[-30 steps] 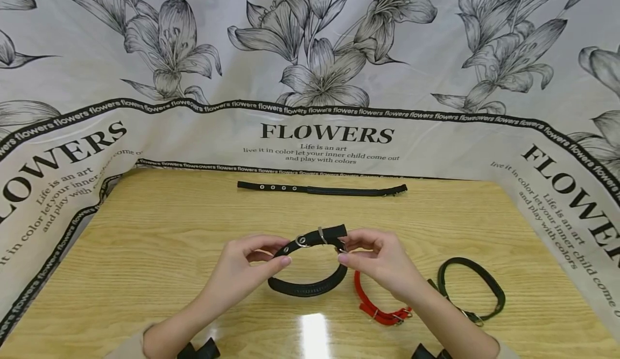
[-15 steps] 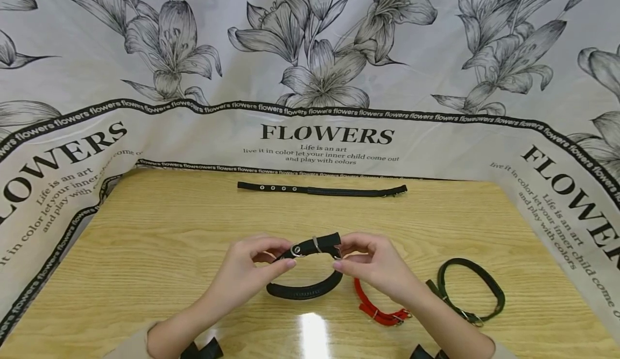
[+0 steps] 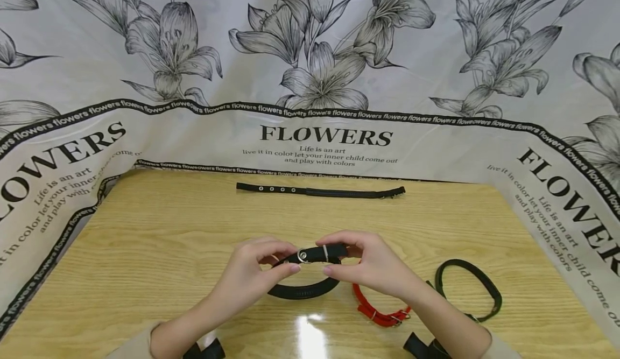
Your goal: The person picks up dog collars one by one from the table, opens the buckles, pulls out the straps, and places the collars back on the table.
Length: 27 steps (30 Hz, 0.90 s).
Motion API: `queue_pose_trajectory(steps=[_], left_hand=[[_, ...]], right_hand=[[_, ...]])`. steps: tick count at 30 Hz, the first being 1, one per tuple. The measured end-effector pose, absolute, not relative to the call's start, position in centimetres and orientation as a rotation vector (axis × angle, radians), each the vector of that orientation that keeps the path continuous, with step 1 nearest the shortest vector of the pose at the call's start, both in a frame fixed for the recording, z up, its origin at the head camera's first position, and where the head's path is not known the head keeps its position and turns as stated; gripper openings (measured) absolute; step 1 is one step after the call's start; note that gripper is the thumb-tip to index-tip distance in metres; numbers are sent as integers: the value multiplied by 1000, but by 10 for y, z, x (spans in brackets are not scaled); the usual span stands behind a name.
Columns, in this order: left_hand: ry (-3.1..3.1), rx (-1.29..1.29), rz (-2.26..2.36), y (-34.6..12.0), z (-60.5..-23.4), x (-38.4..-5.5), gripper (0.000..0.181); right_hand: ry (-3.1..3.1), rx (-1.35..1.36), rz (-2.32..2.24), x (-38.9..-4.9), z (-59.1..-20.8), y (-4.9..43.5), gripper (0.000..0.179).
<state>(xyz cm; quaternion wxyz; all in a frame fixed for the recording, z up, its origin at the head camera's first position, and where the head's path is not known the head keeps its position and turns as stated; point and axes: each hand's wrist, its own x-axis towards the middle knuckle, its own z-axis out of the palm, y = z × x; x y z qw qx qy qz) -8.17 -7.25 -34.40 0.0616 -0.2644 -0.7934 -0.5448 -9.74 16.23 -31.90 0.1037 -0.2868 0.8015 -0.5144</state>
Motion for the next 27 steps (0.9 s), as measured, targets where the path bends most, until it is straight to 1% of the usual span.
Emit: queue_pose_trajectory(steps=[6, 11, 15, 27], left_hand=[[-2310, -892, -1560, -70, -345, -83, 18], [-2217, -1016, -1386, -68, -349, -87, 18], [-2197, -1041, -1285, -67, -350, -87, 18], [-2211, -1031, -1235, -64, -349, -89, 18]], right_hand=[[2498, -1011, -1392, -100, -314, 154, 25], [2632, -1132, -1227, -101, -310, 148, 16], [2686, -1178, -1176, -100, -310, 147, 16], [2693, -1207, -1211, -101, -314, 147, 15]])
